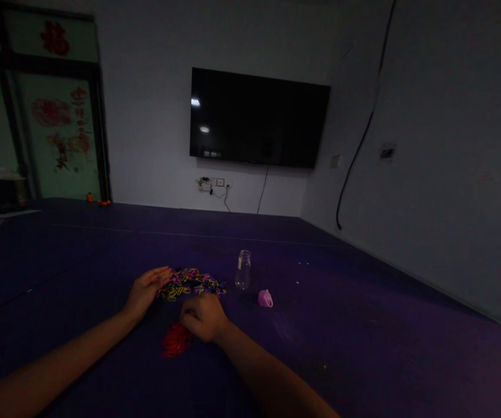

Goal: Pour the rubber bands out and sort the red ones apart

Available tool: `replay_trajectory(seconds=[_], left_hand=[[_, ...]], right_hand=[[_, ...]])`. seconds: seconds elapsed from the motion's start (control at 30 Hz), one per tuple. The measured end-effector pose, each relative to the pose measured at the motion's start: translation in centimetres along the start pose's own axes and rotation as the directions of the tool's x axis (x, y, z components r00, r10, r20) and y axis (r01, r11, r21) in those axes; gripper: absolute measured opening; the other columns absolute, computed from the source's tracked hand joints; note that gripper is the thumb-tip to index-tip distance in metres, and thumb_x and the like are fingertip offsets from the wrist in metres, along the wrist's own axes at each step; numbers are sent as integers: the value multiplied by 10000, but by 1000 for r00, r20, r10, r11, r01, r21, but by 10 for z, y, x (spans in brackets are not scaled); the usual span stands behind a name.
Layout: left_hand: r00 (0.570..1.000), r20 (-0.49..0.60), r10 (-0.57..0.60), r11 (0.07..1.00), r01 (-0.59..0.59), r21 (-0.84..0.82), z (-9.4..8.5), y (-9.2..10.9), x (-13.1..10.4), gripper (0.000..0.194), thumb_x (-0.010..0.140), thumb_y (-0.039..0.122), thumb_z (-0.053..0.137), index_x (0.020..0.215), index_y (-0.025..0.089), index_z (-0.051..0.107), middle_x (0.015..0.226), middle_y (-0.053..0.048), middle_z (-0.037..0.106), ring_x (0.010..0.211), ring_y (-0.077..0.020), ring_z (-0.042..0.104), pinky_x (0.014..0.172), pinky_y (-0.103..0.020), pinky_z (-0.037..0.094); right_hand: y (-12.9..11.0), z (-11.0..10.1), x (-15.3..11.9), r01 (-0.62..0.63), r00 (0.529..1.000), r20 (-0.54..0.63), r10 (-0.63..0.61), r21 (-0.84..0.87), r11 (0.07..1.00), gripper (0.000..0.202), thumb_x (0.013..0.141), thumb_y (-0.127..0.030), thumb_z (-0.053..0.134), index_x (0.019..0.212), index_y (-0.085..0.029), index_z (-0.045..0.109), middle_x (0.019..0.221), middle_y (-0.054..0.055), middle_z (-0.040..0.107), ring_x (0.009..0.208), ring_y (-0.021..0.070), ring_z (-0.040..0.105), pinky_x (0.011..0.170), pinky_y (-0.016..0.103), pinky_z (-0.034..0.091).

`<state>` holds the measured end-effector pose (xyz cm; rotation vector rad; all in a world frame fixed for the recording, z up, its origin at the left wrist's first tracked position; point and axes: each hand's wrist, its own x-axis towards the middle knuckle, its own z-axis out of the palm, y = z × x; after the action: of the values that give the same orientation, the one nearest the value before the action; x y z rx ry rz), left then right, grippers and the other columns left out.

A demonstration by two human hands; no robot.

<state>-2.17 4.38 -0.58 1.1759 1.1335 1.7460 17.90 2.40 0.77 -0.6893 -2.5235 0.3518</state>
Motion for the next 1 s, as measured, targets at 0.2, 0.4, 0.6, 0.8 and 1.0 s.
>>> replay_trajectory(seconds=[0.2,0.4,0.6,0.8,1.0], left_hand=[[973,112,203,919,-229,320,-7,0,5,279,756,175,529,1000,138,659,1062,-96,703,986,-231,659,922,-398,498],[851,422,313,575,-523,629,-10,-4,9,448,758,17,374,1046,184,674,1102,-41,691,1047,-193,632,966,-378,472],[688,627,366,364,-726,584,-7,-15,7,567,697,-64,383,1144,188,623,1250,-63,609,1222,-192,500,1039,-435,394],[657,664,356,268,-753,601,-6,-16,7,508,708,-45,425,1111,176,640,1215,-90,629,1195,-213,523,1018,-457,411],[635,680,367,252,-772,584,-2,-10,2,419,790,17,437,1108,199,640,1196,-77,640,1184,-207,529,1026,-455,398]], right_hand=[[2,-3,2,-201,970,-178,166,-201,959,180,810,-177,444,772,-187,620,779,20,660,739,149,599,635,227,369],[17,-9,9,-350,920,-289,266,-300,887,238,884,-184,409,902,-176,646,955,78,663,953,197,560,832,286,392],[26,-4,9,-295,953,-177,246,-347,890,392,936,-300,363,1274,-174,514,1293,92,549,1235,251,415,993,394,331],[31,-1,10,-314,949,-73,307,-325,892,488,949,-428,312,1367,-202,422,1409,87,435,1325,275,320,1044,445,288],[35,-1,11,-247,968,-27,251,-299,922,467,952,-400,320,1345,-186,454,1404,96,442,1341,270,300,1063,480,265]])
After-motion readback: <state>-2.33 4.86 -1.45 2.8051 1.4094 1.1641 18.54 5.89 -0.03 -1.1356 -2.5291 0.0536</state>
